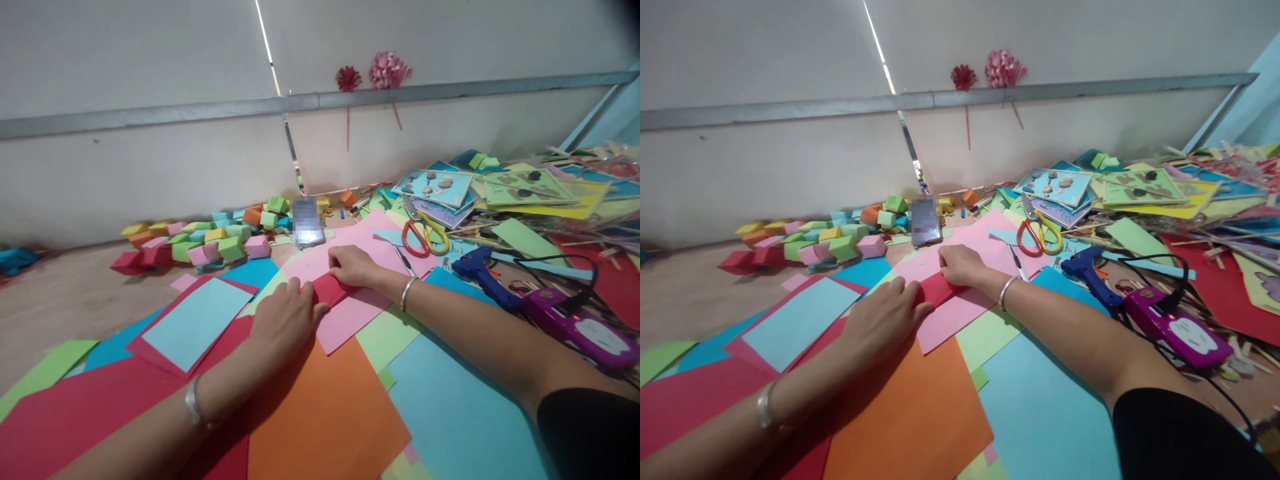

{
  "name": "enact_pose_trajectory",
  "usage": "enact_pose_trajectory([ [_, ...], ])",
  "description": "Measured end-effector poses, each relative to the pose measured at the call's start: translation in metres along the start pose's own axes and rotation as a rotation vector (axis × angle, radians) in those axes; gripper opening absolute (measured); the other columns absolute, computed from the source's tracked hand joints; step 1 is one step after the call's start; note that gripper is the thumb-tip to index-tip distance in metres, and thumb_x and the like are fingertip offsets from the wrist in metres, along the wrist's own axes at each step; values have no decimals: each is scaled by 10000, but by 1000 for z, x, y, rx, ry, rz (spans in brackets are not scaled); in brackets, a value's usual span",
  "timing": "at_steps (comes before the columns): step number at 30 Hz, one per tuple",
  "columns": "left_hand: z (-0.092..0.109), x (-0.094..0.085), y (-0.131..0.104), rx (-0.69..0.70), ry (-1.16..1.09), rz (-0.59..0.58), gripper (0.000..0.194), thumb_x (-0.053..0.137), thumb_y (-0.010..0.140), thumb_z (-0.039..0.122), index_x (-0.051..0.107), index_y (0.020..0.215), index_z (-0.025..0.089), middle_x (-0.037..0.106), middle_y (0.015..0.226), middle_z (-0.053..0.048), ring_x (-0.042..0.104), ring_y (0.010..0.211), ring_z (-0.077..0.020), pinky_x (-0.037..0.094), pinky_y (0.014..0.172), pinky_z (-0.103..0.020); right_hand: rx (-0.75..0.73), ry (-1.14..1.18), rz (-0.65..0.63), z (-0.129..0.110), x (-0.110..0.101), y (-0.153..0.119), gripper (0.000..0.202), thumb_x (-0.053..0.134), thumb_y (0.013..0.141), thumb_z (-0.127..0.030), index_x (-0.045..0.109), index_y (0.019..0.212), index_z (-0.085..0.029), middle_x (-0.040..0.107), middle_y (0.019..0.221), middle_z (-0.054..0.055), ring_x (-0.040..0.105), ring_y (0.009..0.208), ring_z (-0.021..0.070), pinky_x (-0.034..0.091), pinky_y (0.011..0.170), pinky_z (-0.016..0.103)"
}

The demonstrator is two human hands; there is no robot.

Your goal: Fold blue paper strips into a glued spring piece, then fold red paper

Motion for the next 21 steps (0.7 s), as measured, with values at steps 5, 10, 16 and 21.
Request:
enact_pose_trajectory([
  [5,39,9,-23,254,152,113,299,465,839,20,661,1037,128,651,928,-132,596,766,-249,468,642,-371,7,17,19,2,2,1,63,627,825,-133,643,797,-186,717,873,37,598,783,166,328,588,248],
  [10,50,14,-32,295,185,73,278,498,781,22,701,953,106,633,860,-135,573,716,-245,453,544,-340,-7,43,45,5,3,2,95,638,810,-117,609,750,-186,695,817,20,581,736,149,336,602,239],
  [16,52,11,-34,316,138,93,259,497,798,57,724,917,97,635,816,-145,572,734,-260,464,563,-360,-47,100,68,10,7,5,130,612,772,-77,580,709,-186,654,738,8,557,702,150,351,625,248],
  [21,32,3,-18,285,-108,203,186,548,817,140,715,897,125,670,862,-149,602,802,-278,501,670,-405,-135,255,73,14,3,6,85,567,744,-104,570,717,-184,630,734,2,557,705,148,403,650,254],
])
Point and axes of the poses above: each hand's wrist, its own y-axis towards the middle knuckle, its own x-axis out of the palm, z = x × y, the point moved 4 cm from there along y, towards the middle knuckle
